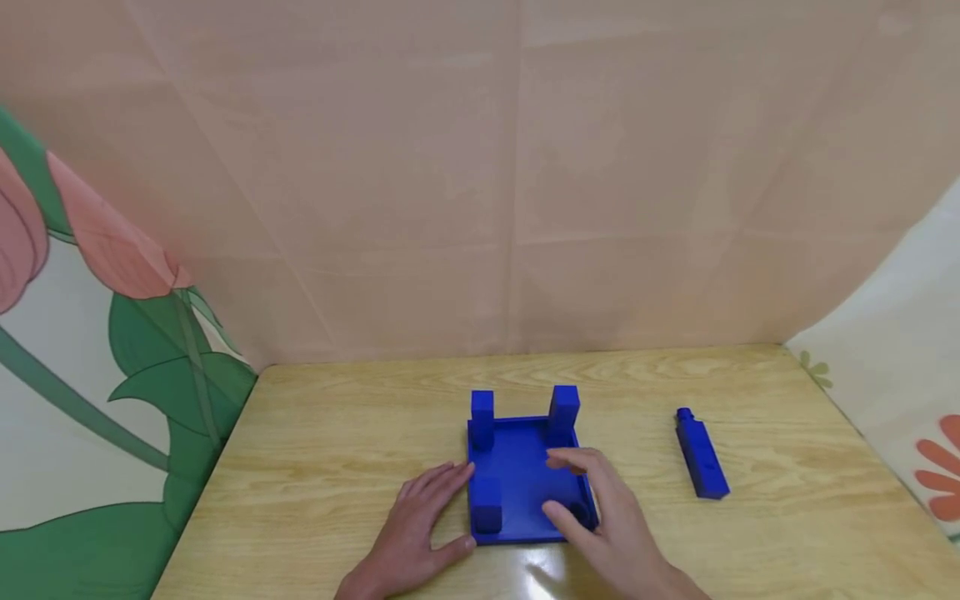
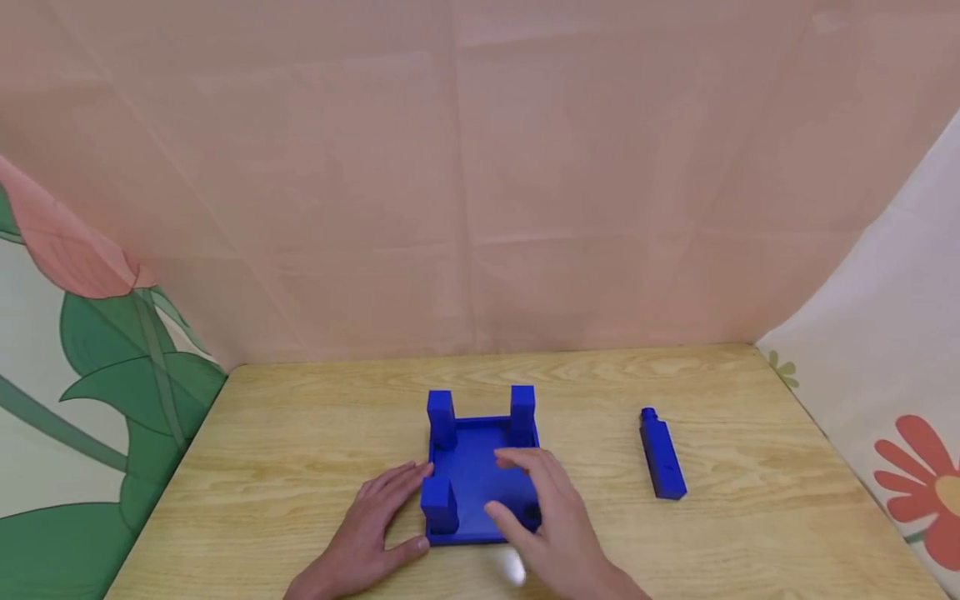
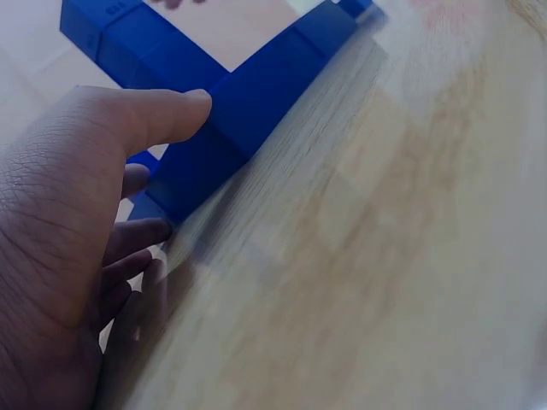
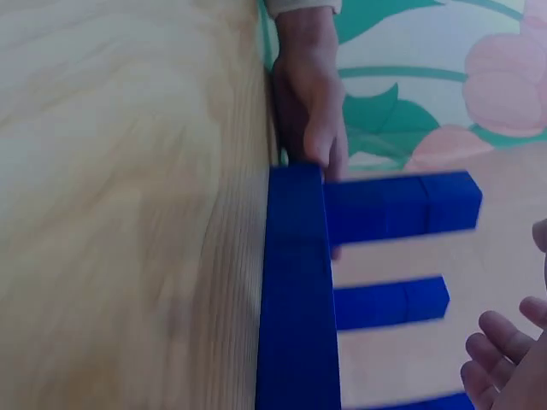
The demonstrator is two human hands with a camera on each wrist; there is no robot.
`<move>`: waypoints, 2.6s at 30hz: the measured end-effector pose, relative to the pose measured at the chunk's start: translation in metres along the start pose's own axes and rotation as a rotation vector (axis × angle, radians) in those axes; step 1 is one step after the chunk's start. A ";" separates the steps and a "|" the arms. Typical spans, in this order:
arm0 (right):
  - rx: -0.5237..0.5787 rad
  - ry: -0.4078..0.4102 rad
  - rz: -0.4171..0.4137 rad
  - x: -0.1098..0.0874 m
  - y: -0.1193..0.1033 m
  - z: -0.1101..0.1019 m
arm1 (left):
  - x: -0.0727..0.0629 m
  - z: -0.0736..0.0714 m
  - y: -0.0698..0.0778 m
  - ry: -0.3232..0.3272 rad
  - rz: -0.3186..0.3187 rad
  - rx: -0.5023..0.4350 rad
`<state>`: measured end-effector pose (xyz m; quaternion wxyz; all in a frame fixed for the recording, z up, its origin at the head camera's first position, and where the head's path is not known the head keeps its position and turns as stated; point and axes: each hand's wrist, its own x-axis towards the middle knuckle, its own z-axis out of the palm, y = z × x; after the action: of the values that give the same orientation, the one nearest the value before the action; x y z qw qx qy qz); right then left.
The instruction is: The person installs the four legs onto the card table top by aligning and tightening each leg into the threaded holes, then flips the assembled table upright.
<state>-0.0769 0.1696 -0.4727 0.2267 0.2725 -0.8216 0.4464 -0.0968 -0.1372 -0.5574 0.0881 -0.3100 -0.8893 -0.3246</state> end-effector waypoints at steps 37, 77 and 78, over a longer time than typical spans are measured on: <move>-0.272 0.492 0.545 -0.086 0.111 -0.094 | 0.001 0.001 -0.002 -0.003 0.011 0.026; -0.316 0.554 0.674 -0.093 0.117 -0.097 | -0.001 0.003 -0.003 -0.001 0.010 0.016; -0.297 0.577 0.649 -0.093 0.117 -0.097 | -0.001 0.003 -0.003 0.000 0.010 0.017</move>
<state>-0.0711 0.3282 -0.5527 0.3310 -0.1698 -0.8229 0.4295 -0.0981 -0.1378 -0.5614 0.0922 -0.3137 -0.8904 -0.3167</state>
